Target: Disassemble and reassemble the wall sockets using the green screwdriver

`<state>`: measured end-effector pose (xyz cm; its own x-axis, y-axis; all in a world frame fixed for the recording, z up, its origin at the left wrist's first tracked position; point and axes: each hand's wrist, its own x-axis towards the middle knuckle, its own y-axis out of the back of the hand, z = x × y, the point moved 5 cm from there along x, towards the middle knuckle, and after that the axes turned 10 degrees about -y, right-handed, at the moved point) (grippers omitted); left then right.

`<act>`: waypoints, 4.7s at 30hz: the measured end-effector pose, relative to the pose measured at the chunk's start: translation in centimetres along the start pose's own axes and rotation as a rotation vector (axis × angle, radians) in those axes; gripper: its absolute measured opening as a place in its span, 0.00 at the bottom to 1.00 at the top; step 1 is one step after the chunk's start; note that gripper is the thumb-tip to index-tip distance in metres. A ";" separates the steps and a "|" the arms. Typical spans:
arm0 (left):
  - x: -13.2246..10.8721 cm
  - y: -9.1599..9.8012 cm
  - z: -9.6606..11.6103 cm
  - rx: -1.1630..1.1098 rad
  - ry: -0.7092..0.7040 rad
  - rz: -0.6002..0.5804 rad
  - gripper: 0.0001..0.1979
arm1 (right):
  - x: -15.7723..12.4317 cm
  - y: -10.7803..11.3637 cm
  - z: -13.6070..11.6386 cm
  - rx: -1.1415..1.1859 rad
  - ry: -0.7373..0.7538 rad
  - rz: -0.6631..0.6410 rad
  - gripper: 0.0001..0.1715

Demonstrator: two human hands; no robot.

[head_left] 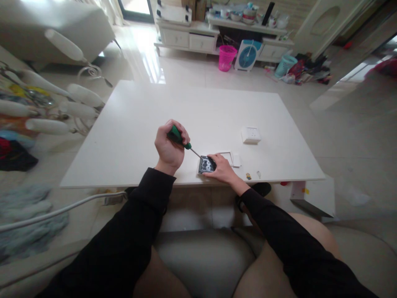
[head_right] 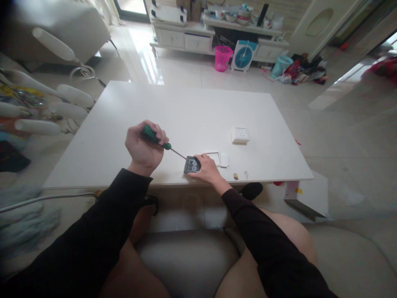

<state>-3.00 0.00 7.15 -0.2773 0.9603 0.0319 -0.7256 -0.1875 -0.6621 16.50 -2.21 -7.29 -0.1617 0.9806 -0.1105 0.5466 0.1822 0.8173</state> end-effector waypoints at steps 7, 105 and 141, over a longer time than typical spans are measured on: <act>0.1 0.0 -0.1 -0.022 -0.012 -0.022 0.25 | 0.1 0.3 -0.2 0.007 -0.012 0.011 0.44; -1.7 -0.9 -3.4 0.292 -0.118 -0.555 0.17 | -0.4 0.9 -1.4 -0.020 0.107 0.025 0.49; -0.7 -0.7 -3.8 0.608 -0.201 -0.546 0.14 | -0.9 1.7 -2.8 -0.248 0.066 -0.156 0.52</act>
<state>0.11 0.30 4.74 0.1462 0.9040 0.4017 -0.9873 0.1588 0.0019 15.24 -2.98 -4.26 -0.2851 0.9341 -0.2150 0.2950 0.2989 0.9075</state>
